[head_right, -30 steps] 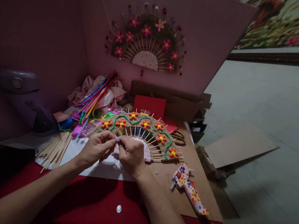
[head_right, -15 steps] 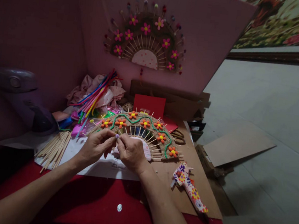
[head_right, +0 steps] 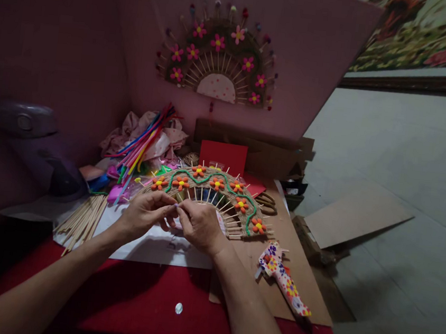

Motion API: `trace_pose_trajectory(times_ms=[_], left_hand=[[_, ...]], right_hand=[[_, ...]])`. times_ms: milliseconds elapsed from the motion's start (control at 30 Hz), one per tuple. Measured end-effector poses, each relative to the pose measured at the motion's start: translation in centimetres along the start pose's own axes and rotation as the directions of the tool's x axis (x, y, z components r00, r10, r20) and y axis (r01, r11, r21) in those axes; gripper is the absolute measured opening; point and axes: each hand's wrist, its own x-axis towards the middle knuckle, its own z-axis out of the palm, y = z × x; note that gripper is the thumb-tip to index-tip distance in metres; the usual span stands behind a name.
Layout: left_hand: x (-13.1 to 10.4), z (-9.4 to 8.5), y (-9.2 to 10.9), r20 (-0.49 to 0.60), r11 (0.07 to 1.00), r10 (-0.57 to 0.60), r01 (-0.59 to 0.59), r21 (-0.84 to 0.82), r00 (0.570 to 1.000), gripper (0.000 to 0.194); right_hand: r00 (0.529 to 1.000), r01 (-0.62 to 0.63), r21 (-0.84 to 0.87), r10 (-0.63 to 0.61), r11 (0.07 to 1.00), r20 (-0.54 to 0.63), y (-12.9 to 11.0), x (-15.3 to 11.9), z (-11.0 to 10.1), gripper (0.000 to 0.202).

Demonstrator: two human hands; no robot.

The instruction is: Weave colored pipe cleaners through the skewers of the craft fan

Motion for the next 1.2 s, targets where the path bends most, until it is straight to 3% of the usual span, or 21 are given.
trace_pose_trajectory(times_ms=[133, 433, 767, 1000, 1100, 1200], left_hand=[[0.0, -0.1, -0.5, -0.001, 1.000, 0.004, -0.003, 0.018, 1.000, 0.019], [0.0, -0.4, -1.4, 0.027, 0.971, 0.080, -0.085, 0.225, 0.996, 0.019], [-0.5, 0.3, -2.0, -0.075, 0.908, 0.194, -0.150, 0.392, 0.978, 0.009], [-1.1, 1.4, -2.0, -0.219, 0.779, 0.349, -0.153, 0.608, 0.911, 0.013], [-0.7, 1.4, -2.2, -0.241, 0.838, 0.297, -0.131, 0.530, 0.924, 0.012], [-0.2, 1.0, -2.2, -0.174, 0.958, 0.134, -0.083, 0.273, 0.976, 0.008]], right_hand=[[1.000, -0.021, 0.007, 0.021, 1.000, 0.015, 0.1, 0.1, -0.2, 0.018], [0.999, -0.038, 0.019, 0.037, 0.999, 0.033, 0.2, 0.0, -0.4, 0.017], [1.000, -0.006, -0.008, 0.006, 1.000, 0.009, 0.2, 0.0, 0.2, 0.015], [0.995, -0.072, -0.104, 0.064, 0.992, -0.077, -0.7, -0.3, 2.0, 0.014], [0.992, -0.097, -0.123, 0.085, 0.988, -0.097, -0.6, -0.2, 2.0, 0.013], [0.991, -0.109, -0.076, 0.102, 0.991, -0.087, -0.1, 0.0, 1.3, 0.013]])
